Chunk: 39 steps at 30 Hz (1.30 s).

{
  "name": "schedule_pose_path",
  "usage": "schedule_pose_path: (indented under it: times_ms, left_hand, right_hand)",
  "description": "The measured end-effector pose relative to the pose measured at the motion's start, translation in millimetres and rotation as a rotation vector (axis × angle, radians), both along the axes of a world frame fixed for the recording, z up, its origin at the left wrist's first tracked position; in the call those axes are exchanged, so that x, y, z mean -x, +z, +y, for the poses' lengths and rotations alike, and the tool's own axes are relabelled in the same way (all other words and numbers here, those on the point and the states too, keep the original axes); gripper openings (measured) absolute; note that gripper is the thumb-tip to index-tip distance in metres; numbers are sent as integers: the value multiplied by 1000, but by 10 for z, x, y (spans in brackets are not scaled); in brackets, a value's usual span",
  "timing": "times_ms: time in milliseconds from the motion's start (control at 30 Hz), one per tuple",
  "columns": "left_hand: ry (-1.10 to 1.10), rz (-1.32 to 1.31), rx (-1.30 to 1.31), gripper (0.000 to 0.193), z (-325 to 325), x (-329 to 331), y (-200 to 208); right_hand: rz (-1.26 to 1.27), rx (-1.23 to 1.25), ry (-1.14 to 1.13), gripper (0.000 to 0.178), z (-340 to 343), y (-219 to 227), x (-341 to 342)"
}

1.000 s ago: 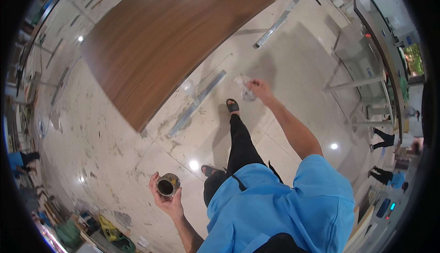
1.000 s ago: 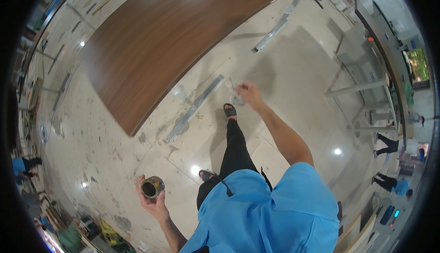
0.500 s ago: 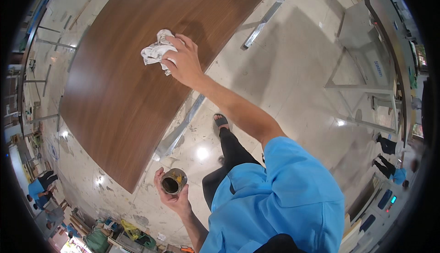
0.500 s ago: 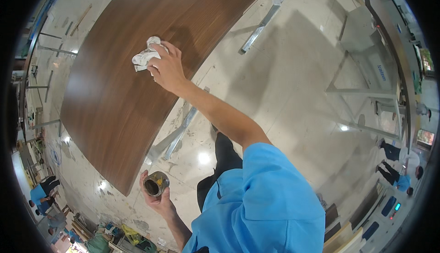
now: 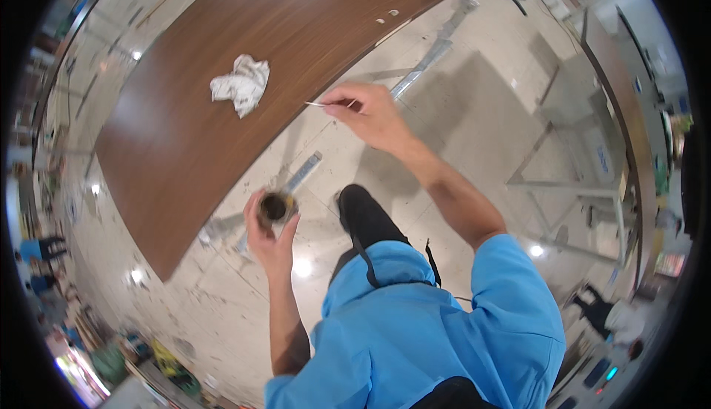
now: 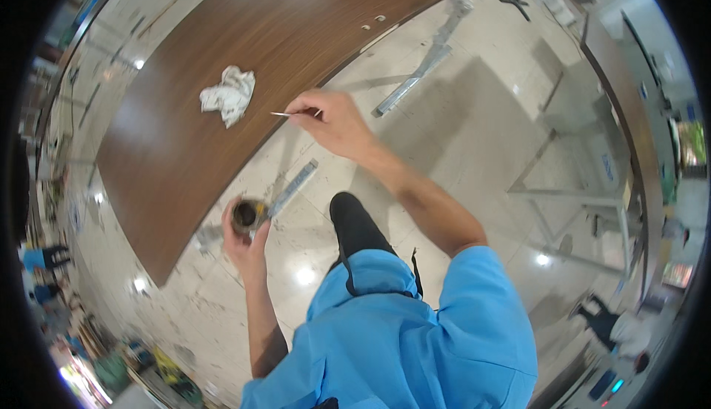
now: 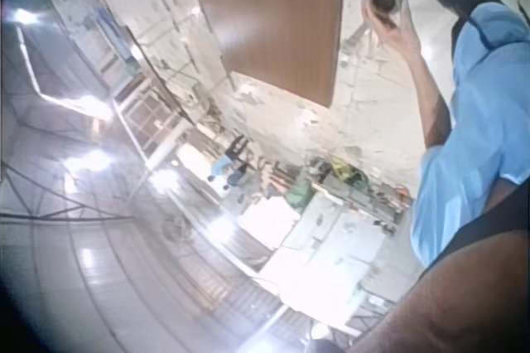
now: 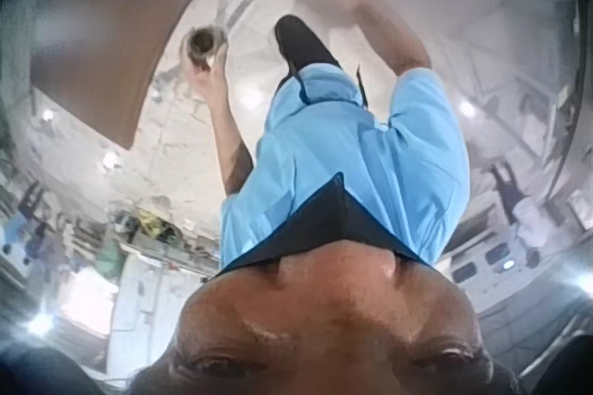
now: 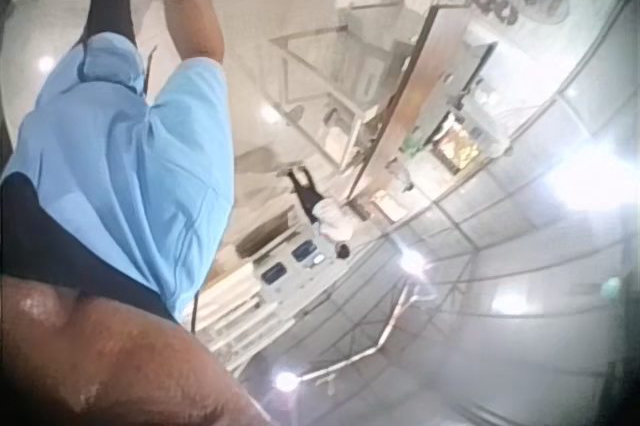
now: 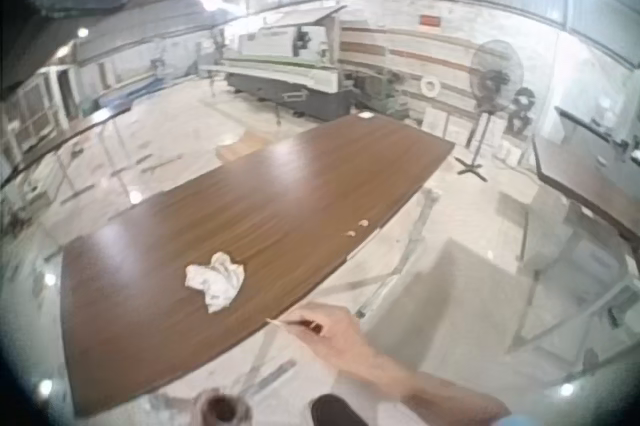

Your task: The person holds a small container of dark liquid and uses a cotton swab to apply it along the edge of a large wooden tabletop. They repeatedly dip the swab into the container and wipe the edge, occasionally using a white cloth to wipe the surface. The task continues along the length of the tabletop edge.

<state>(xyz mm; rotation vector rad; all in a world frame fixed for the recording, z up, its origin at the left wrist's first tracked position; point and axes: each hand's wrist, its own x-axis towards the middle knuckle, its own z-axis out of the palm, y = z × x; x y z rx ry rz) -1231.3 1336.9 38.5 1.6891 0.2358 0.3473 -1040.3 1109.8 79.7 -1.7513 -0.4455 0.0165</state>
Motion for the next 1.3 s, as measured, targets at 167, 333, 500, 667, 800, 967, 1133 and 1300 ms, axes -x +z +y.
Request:
schedule_pose_path:
  times_ms: [167,333,500,667,800,967,1133,1300]
  left_hand:
    - [9,-86,-61,68,-636,-153,58]
    - [30,-187,-107,68,-1126,-353,188]
    - [97,-177,-202,69,-1578,-566,204]
    - [101,-160,-299,69,-2030,-732,219]
    - [143,-123,-306,68,-2261,-842,247]
    - [160,-111,-329,67,-2416,-968,291]
    - [138,-126,-284,68,-2544,-1096,294]
    - [112,-107,-291,68,-2607,-1155,333]
  right_hand:
    - [-543,372,249,18,-416,807,347]
    - [-656,629,449,14,-628,1194,459]
    - [-784,776,566,21,-907,1076,213]
    - [-769,814,623,18,-1265,880,-23]
    - [-620,605,560,12,-1596,848,-267]
    - [-210,404,502,7,-1963,758,-528]
    - [-45,324,439,8,-2151,571,-521]
    - [-251,311,379,7,-2220,568,-418]
